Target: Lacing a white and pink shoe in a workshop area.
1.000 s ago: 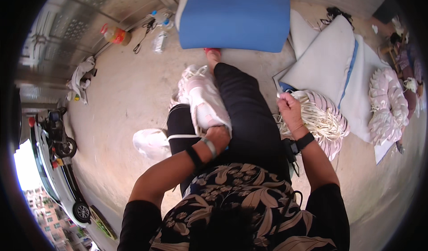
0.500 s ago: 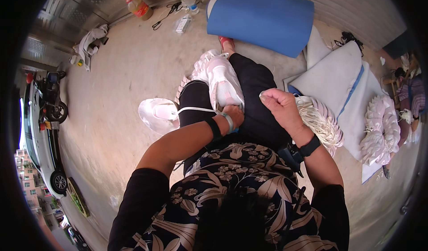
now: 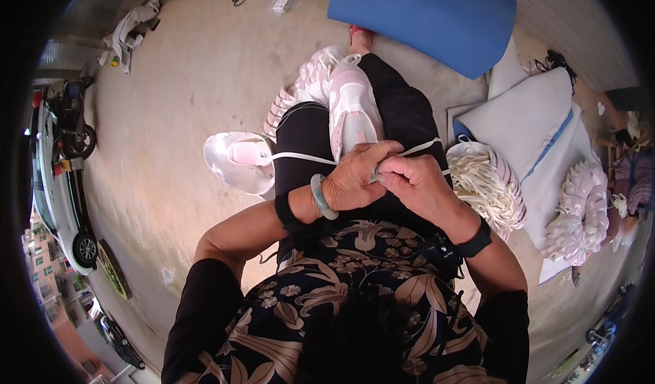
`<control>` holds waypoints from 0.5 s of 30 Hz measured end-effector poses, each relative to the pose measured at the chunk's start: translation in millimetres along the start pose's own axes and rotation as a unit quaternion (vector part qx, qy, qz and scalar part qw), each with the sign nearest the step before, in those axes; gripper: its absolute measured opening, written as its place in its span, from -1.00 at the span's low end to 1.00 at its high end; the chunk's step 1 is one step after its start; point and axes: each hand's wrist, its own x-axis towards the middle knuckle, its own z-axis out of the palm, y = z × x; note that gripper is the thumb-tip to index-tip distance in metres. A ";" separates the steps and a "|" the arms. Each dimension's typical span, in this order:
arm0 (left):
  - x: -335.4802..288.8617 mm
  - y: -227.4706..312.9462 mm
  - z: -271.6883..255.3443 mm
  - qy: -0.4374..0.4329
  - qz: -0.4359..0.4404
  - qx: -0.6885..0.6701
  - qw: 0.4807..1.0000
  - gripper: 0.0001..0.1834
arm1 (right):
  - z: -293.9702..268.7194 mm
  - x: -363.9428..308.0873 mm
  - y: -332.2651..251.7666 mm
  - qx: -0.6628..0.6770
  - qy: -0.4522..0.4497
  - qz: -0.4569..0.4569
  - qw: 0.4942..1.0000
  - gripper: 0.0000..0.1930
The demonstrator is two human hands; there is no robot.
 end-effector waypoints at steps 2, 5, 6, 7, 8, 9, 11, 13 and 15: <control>-4.8 -4.9 5.0 -0.093 -0.097 -0.205 0.969 -0.68 | -6.6 2.7 -6.4 -0.012 -0.011 0.001 1.000 -0.95; -5.5 -6.1 -12.3 -0.140 -0.157 -0.284 0.935 -0.91 | -32.6 0.1 10.3 -0.101 0.039 0.005 0.994 -0.93; -7.9 -14.2 -16.4 -0.151 -0.135 -0.270 0.941 -0.93 | -44.0 -2.7 27.4 -0.083 0.065 0.046 0.993 -0.92; -9.3 -18.7 -22.9 -0.152 -0.136 -0.271 0.941 -0.93 | -57.4 -5.5 48.8 -0.063 0.093 0.056 0.992 -0.92; -12.0 -23.3 -30.7 -0.146 -0.138 -0.279 0.939 -0.92 | -69.8 -7.4 64.9 -0.054 0.111 0.072 0.990 -0.92; -15.4 -27.4 -37.9 -0.141 -0.141 -0.286 0.937 -0.90 | -81.5 -9.4 78.5 -0.053 0.109 0.095 0.988 -0.92; -20.7 -35.4 -49.1 -0.152 -0.186 -0.295 0.925 -0.90 | -97.1 -13.0 100.3 -0.053 0.110 0.118 0.985 -0.92; -19.4 -38.1 -58.5 -0.163 -0.254 -0.289 0.908 -0.90 | -102.0 -13.2 124.1 -0.086 0.134 0.109 0.981 -0.92; -17.2 -38.8 -56.5 -0.143 -0.228 -0.257 0.928 -0.91 | -103.4 -8.0 138.5 -0.135 0.107 0.140 0.975 -0.92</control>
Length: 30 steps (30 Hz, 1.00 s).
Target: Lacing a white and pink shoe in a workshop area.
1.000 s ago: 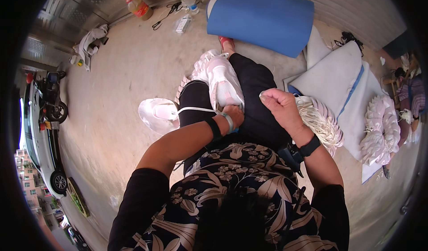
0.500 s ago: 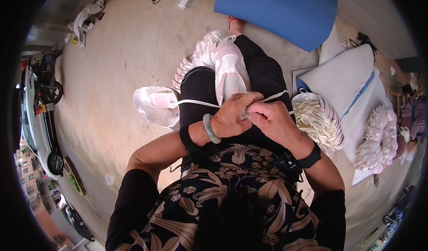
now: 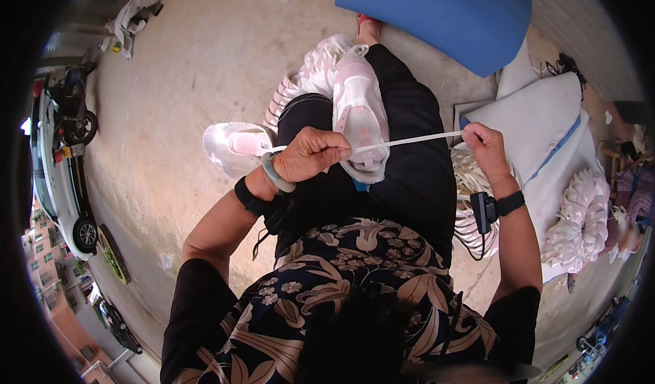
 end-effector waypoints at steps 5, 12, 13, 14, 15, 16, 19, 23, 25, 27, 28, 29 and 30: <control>17.9 -17.8 14.6 0.087 0.159 0.130 0.975 -0.93 | 39.5 11.4 -72.5 -0.094 0.051 -0.208 0.972 -0.75; 29.5 -6.5 16.1 0.134 0.149 0.347 0.916 -0.90 | 85.2 21.5 -125.1 0.148 -0.138 -0.198 0.959 -0.78; 28.9 -7.0 14.4 0.143 0.125 0.382 0.904 -0.87 | 84.1 25.5 -124.3 0.142 -0.170 -0.186 0.957 -0.78; 28.1 -7.6 11.4 0.143 0.123 0.381 0.905 -0.87 | 83.4 29.6 -123.1 0.136 -0.202 -0.173 0.954 -0.79; 27.5 -7.4 7.3 0.138 0.115 0.387 0.904 -0.86 | 83.6 33.2 -121.0 0.137 -0.204 -0.172 0.954 -0.79; 28.3 -7.9 4.5 0.133 0.106 0.394 0.903 -0.84 | 84.2 36.8 -118.4 0.112 -0.199 -0.196 0.954 -0.81; 36.2 -15.6 0.7 0.255 0.134 0.373 0.882 -0.82 | 87.6 48.3 -115.5 0.052 -0.159 -0.222 0.961 -0.87; 50.8 -32.9 -3.9 0.273 0.009 0.323 0.906 -0.79 | 96.7 61.5 -111.1 -0.014 -0.063 -0.260 0.964 -0.95; 55.8 -36.4 -5.1 0.282 0.018 0.324 0.903 -0.78 | 102.6 65.6 -109.0 -0.020 -0.052 -0.266 0.962 -0.94; 58.4 -38.2 -5.6 0.288 0.020 0.344 0.893 -0.78 | 106.0 67.8 -106.3 -0.026 -0.041 -0.272 0.961 -0.93; 59.1 -38.3 -4.4 0.286 0.019 0.346 0.894 -0.78 | 107.2 68.3 -104.9 -0.024 -0.031 -0.269 0.962 -0.93; 59.8 -38.4 -2.5 0.287 0.022 0.346 0.893 -0.78 | 108.2 68.5 -103.5 -0.022 -0.020 -0.267 0.963 -0.93; 60.0 -38.6 -1.8 0.289 0.026 0.346 0.892 -0.78 | 108.6 68.8 -102.9 -0.019 -0.020 -0.266 0.964 -0.93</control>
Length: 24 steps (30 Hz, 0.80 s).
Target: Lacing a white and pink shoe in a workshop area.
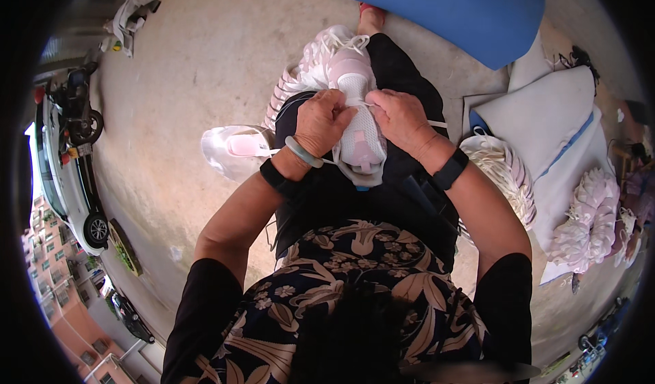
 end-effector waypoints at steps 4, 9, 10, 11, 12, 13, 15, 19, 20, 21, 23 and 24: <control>-0.4 -0.7 1.8 0.001 0.012 0.015 1.000 -0.78 | 1.9 -1.8 1.2 -0.010 0.022 0.013 1.000 -0.91; -0.4 1.2 4.6 -0.024 -0.013 0.040 0.999 -0.80 | 6.1 -2.4 -1.8 -0.037 0.057 -0.003 0.998 -0.90; 0.0 1.6 5.3 -0.025 -0.013 0.041 0.999 -0.80 | 7.4 -2.6 -1.5 -0.059 0.059 -0.011 0.996 -0.92; 0.5 1.9 6.1 -0.024 -0.014 0.047 0.999 -0.80 | 8.4 -2.9 -1.4 -0.081 0.062 -0.018 0.995 -0.93; 0.6 1.2 6.9 -0.023 -0.015 0.053 0.998 -0.80 | 9.5 -3.1 -2.1 -0.080 0.062 -0.018 0.995 -0.93; 0.3 0.3 7.2 -0.024 -0.015 0.054 0.998 -0.80 | 10.5 -3.4 -2.9 -0.097 0.058 -0.015 0.994 -0.94; -0.5 -1.1 7.5 0.009 0.010 0.068 0.998 -0.81 | 11.7 -3.8 -3.7 -0.113 0.055 -0.011 0.992 -0.94; 1.1 -2.4 8.9 0.010 0.000 0.070 0.997 -0.80 | 12.3 -4.0 -2.8 -0.117 0.045 -0.016 0.992 -0.91; 1.3 -2.6 9.1 0.014 -0.008 0.068 0.998 -0.80 | 12.4 -4.1 -2.5 -0.119 0.033 -0.015 0.992 -0.89; 2.0 -1.8 9.0 0.017 -0.014 0.066 0.998 -0.80 | 12.7 -4.2 -2.0 -0.119 0.034 -0.015 0.992 -0.89; 2.7 -1.6 6.6 0.008 -0.034 0.044 0.998 -0.79 | 13.3 -4.1 -1.5 -0.129 0.027 -0.006 0.991 -0.90; 2.6 -1.7 5.0 -0.001 -0.054 0.023 0.998 -0.79 | 13.6 -4.0 -1.4 -0.129 0.027 -0.006 0.991 -0.90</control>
